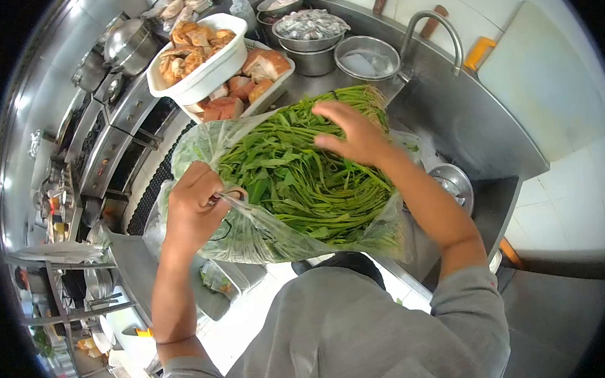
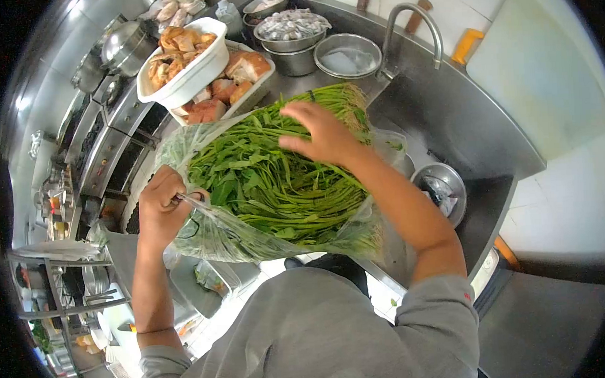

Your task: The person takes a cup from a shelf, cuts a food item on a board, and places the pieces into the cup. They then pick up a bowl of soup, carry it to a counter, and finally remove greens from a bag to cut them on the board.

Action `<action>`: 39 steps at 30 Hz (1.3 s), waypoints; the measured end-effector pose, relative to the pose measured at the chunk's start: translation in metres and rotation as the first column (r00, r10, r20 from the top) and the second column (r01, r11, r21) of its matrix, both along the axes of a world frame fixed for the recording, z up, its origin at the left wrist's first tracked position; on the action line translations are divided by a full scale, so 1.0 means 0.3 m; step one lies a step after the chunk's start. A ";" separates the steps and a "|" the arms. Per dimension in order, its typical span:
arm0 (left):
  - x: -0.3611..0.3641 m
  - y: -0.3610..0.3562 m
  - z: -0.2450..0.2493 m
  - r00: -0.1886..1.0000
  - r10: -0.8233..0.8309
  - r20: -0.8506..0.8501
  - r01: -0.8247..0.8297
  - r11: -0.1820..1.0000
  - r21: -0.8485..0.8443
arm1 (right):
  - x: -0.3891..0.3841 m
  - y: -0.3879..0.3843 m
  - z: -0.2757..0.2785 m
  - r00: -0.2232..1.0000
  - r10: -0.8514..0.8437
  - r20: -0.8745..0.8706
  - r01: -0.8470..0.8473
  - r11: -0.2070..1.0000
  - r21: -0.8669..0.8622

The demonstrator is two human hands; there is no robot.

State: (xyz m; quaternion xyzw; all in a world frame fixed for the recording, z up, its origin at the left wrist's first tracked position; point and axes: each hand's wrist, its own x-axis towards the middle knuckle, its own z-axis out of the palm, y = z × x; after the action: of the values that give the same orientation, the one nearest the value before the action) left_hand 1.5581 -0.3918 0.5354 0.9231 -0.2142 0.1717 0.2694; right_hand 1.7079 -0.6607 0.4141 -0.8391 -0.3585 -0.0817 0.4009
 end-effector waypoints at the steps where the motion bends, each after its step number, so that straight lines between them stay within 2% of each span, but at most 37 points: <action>1: -0.013 0.001 -0.018 1.000 -0.007 -0.009 0.007 1.000 -0.005 | -0.091 -0.040 0.008 0.991 0.066 -0.115 -0.071 0.997 -0.039; 2: -0.022 0.003 -0.034 0.999 0.045 -0.012 -0.046 0.997 -0.057 | -0.160 -0.073 0.003 0.965 0.126 -0.229 -0.144 0.987 -0.066; 3: -0.027 0.003 -0.047 0.995 0.095 -0.014 -0.096 0.990 -0.107 | -0.205 -0.096 -0.018 0.966 0.117 -0.232 -0.136 0.988 -0.067; 5: -0.049 -0.002 -0.069 0.991 0.131 -0.031 -0.134 0.983 -0.128 | -0.289 -0.128 -0.067 0.961 0.123 -0.249 -0.188 0.948 -0.256; 6: -0.055 -0.004 -0.079 0.984 0.176 -0.041 -0.180 0.972 -0.148 | -0.331 -0.136 -0.064 0.960 0.117 -0.254 -0.184 0.948 -0.258; 9: -0.066 -0.008 -0.105 0.988 0.155 0.009 -0.149 0.963 -0.224 | -0.409 -0.146 -0.044 0.974 0.129 -0.188 -0.187 0.923 -0.336; 13: -0.071 0.000 -0.127 0.993 0.103 0.050 -0.084 0.953 -0.291 | -0.440 -0.127 -0.039 0.981 0.008 -0.196 -0.086 0.914 -0.396; 16: -0.077 0.010 -0.136 0.993 0.089 0.072 -0.064 0.952 -0.298 | -0.434 -0.080 -0.025 0.983 0.047 -0.180 -0.132 0.858 -0.497; 18: -0.083 0.022 -0.145 0.991 0.052 0.120 -0.023 0.972 -0.235 | -0.434 -0.050 -0.022 0.994 0.088 -0.069 -0.112 0.806 -0.581; 22: -0.097 0.050 -0.186 0.995 0.041 0.094 -0.012 0.960 -0.281 | -0.417 -0.016 -0.029 0.996 0.090 -0.025 -0.086 0.769 -0.634; 24: -0.103 0.077 -0.198 0.990 0.016 0.142 0.026 0.956 -0.291 | -0.399 -0.024 -0.007 0.978 -0.110 -0.179 -0.038 0.745 -0.666; 27: -0.154 0.114 -0.169 0.993 0.090 0.081 -0.058 0.938 -0.341 | -0.385 -0.039 0.007 0.960 -0.144 -0.238 -0.054 0.743 -0.667; 29: -0.207 0.225 -0.233 0.990 0.133 0.050 -0.112 0.948 -0.297 | -0.384 -0.046 0.000 0.964 -0.123 -0.235 -0.070 0.737 -0.673; 31: -0.261 0.331 -0.327 0.857 0.512 -0.053 -0.479 0.756 -0.446 | -0.372 -0.065 -0.043 0.980 -0.034 -0.198 -0.097 0.784 -0.613; 32: -0.285 0.361 -0.373 0.848 0.448 -0.282 -0.512 0.556 -0.655 | -0.369 -0.068 -0.062 0.982 -0.030 -0.189 -0.093 0.790 -0.607; 33: -0.304 0.383 -0.430 0.827 0.305 -0.473 -0.554 0.297 -0.778 | -0.367 -0.073 -0.081 0.985 -0.025 -0.169 -0.086 0.781 -0.619; 34: -0.316 0.400 -0.517 0.824 0.078 -0.561 -0.567 0.104 -0.817 | -0.368 -0.081 -0.087 0.988 -0.018 -0.150 -0.083 0.769 -0.634; 35: -0.319 0.401 -0.617 0.802 -0.163 -0.575 -0.592 -0.090 -0.801 | -0.372 -0.083 -0.085 0.990 -0.010 -0.140 -0.081 0.771 -0.631; 37: -0.316 0.364 -0.818 0.799 -0.197 -0.568 -0.585 -0.038 -0.810 | -0.373 -0.082 -0.078 0.998 -0.002 -0.060 -0.040 0.726 -0.686; 38: -0.306 0.339 -0.799 0.801 -0.193 -0.566 -0.582 -0.036 -0.812 | -0.369 -0.083 -0.066 1.000 0.009 -0.009 -0.013 0.739 -0.674; 39: -0.296 0.312 -0.782 0.795 -0.273 -0.542 -0.583 -0.094 -0.807 | -0.352 -0.087 -0.048 1.000 0.012 -0.008 -0.014 0.741 -0.671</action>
State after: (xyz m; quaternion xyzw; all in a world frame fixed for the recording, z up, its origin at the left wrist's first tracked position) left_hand 1.4693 -0.2981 0.3006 0.4404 0.1927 0.0232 0.8766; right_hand 1.6024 -0.6870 0.3998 -0.9247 -0.3693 0.0567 0.0735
